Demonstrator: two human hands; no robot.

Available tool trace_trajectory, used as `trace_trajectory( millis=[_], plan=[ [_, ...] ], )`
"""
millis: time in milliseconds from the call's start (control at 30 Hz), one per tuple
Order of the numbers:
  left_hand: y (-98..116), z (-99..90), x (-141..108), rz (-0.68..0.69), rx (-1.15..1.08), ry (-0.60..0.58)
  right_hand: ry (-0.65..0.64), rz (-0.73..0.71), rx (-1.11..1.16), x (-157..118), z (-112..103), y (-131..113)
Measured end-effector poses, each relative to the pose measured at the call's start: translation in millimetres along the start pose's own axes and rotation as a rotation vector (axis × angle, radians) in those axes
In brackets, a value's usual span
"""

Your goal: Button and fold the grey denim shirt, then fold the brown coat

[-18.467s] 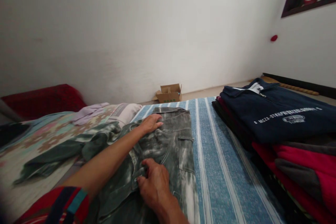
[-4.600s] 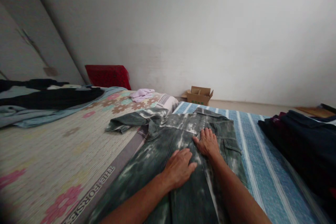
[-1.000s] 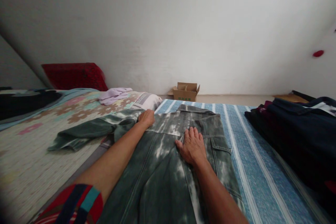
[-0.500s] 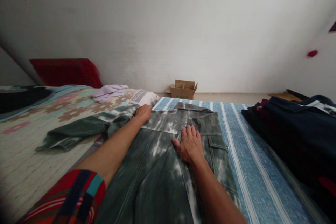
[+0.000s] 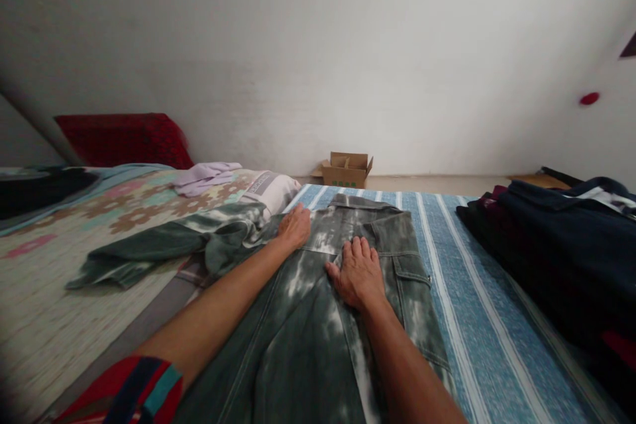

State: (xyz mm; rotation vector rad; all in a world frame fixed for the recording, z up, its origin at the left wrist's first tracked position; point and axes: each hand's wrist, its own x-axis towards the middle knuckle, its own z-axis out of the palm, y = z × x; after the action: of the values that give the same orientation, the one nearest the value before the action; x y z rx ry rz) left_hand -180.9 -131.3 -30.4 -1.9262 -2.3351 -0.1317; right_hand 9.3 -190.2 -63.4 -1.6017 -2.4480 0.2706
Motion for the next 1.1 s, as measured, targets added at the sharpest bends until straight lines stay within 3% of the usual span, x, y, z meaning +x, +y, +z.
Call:
trace_trajectory(
  millis=[167, 300, 633, 900, 1100],
  plan=[
    [3.9, 17.7, -1.4, 0.113, -0.082, -0.153, 0.003, -0.003, -0.009, 0.0, 2.0, 0.6],
    [-7.1, 16.2, 2.6, 0.147, -0.097, -0.233, 0.0, -0.002, 0.0, -0.3, 1.2, 0.3],
    [-21.2, 7.7, -36.5, 0.067, -0.07, -0.276, 0.004, -0.012, -0.005, -1.6, 0.6, -1.6],
    [-20.9, 7.8, -30.6, 0.032, -0.047, -0.23, -0.008, -0.004, 0.0, -1.8, -1.6, -2.9],
    [-14.3, 13.0, -14.5, 0.17, -0.073, -0.234, -0.022, -0.001, 0.006, -1.1, -1.4, -2.8]
  ],
)
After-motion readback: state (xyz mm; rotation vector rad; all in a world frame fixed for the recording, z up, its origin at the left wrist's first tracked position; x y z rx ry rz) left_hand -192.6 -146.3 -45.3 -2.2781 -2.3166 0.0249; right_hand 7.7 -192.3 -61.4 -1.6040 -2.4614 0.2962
